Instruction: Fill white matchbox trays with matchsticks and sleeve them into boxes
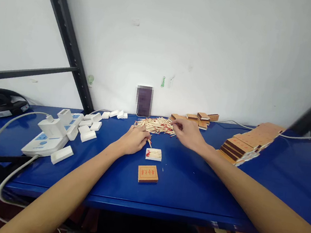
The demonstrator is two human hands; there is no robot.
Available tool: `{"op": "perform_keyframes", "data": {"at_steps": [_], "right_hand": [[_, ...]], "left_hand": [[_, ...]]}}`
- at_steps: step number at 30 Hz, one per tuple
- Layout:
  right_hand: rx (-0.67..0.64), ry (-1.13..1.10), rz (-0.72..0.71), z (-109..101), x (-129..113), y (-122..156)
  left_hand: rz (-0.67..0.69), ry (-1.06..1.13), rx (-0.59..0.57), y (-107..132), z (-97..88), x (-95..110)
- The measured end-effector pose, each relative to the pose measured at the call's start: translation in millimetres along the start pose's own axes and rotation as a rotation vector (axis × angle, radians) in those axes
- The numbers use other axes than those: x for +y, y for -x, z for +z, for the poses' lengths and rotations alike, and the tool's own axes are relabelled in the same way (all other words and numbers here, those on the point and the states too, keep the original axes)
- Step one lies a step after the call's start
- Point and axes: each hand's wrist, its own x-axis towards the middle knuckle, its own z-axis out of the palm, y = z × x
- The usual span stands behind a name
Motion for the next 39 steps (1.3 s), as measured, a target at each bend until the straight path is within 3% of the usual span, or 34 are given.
{"op": "perform_keyframes", "data": {"at_steps": [3, 9, 14, 19, 28, 32, 35, 39], "right_hand": [[-0.001, -0.011, -0.019, 1.4, -1.0, 2.5], [-0.236, -0.105, -0.332, 28.6, -9.9, 15.3], [-0.287, -0.239, -0.437, 45.8, -15.7, 14.7], [-0.32, -0.277, -0.395, 44.1, -17.0, 13.2], [-0.251, -0.313, -0.281, 47.2, -16.3, 13.5], [-0.175, -0.26, -0.258, 43.0, -17.8, 12.6], [-0.132, -0.23, -0.252, 39.8, -16.9, 13.5], [-0.181, -0.267, -0.269, 39.2, -16.1, 16.9]], "left_hand": [[0.003, -0.002, 0.001, 2.0, -3.2, 1.4], [0.009, 0.028, 0.017, 3.0, -6.0, 4.6], [0.058, 0.063, 0.047, -0.3, -4.9, 3.3], [0.069, 0.078, 0.053, -1.3, -2.8, -1.3], [0.073, 0.235, 0.079, -2.4, 4.1, -7.4], [0.065, 0.294, 0.149, -0.6, 2.1, -6.3], [0.052, 0.225, 0.208, 5.4, -4.8, -8.0], [0.033, 0.059, 0.129, 15.3, -12.7, -13.0]]}}
